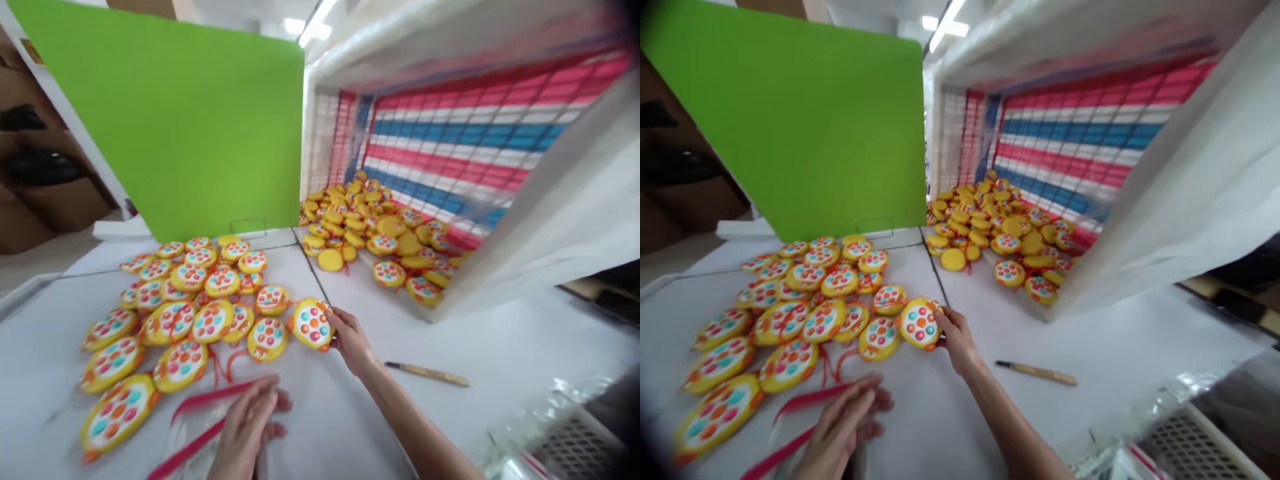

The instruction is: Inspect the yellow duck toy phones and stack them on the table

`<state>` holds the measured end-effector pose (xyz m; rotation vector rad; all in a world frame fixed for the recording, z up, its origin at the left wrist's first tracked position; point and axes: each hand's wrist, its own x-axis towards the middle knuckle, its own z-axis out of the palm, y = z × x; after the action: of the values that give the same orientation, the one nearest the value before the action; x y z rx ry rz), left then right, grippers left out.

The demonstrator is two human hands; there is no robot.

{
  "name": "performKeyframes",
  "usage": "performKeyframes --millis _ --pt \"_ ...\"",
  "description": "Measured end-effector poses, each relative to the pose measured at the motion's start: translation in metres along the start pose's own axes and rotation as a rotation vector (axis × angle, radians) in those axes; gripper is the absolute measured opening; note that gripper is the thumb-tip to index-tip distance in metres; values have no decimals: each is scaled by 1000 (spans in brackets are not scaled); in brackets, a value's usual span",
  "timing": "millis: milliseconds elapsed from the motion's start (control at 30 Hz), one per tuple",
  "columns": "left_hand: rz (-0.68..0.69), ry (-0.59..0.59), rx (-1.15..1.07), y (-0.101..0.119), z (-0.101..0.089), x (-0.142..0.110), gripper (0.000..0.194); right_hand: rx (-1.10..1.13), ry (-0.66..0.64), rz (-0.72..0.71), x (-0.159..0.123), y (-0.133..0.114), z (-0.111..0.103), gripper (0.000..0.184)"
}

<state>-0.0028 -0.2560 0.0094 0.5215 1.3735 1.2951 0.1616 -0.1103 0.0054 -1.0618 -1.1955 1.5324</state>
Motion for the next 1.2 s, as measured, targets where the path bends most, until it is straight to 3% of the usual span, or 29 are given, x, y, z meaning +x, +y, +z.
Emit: performKeyframes --millis 67,200,367,600,733,1033,1200 --pt "40 -12 -16 8 10 0 57 119 -82 60 -18 6 18 38" --pt "151 2 26 12 24 6 68 107 -227 77 -32 15 36 42" --pt "250 74 76 -2 22 16 60 122 -296 86 -37 22 36 44" --pt "150 86 -70 6 24 14 56 255 -476 -36 -41 16 30 48" --pt "146 78 -84 8 21 12 42 249 -494 -67 -42 16 31 44" --pt "116 124 -127 -2 17 7 46 169 -554 -34 -42 19 28 48" --pt "150 58 -5 -1 22 5 56 -60 -384 -132 -41 22 29 36"
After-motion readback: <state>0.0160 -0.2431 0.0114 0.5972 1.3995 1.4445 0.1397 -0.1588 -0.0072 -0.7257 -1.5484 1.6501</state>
